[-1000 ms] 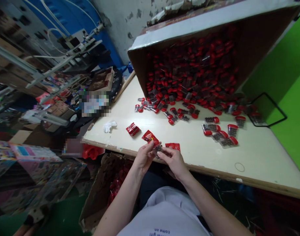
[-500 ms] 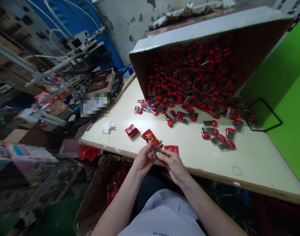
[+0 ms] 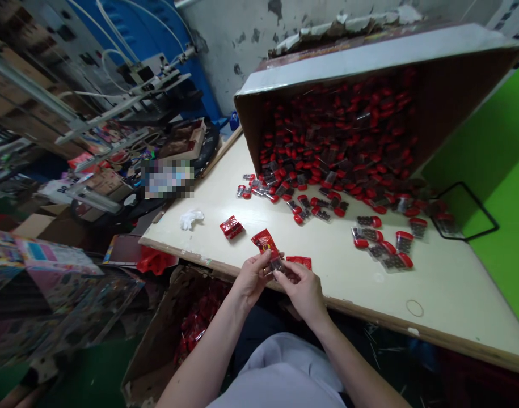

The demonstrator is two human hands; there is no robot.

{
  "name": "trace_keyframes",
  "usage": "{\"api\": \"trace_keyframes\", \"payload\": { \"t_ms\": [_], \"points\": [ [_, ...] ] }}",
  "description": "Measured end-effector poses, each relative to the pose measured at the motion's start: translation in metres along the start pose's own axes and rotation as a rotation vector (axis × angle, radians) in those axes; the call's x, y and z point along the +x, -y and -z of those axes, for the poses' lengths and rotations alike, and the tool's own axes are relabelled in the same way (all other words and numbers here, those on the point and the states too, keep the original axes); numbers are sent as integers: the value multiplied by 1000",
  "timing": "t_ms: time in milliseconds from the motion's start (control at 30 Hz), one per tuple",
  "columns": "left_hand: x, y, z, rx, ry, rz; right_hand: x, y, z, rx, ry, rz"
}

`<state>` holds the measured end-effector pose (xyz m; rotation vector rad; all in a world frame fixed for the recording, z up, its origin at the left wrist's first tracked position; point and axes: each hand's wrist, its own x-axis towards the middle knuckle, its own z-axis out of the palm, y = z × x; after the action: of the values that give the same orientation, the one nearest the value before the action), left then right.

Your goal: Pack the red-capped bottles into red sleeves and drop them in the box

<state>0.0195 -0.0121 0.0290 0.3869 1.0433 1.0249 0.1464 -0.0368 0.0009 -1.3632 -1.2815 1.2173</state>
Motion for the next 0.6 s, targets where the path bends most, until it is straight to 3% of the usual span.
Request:
{"api": "trace_keyframes", "payload": {
  "t_ms": [100, 200, 333, 600],
  "points": [
    [1, 3, 3, 61, -57, -14, 0, -1, 2, -129, -51, 64],
    [2, 5, 5, 107, -100, -39, 0, 0, 2, -29, 10, 2],
    [1, 7, 7, 49, -18, -18, 0, 3, 1, 255, 125, -139],
    [-6, 11, 12, -46, 166, 51, -7, 9, 1, 580, 147, -333]
  ]
}}
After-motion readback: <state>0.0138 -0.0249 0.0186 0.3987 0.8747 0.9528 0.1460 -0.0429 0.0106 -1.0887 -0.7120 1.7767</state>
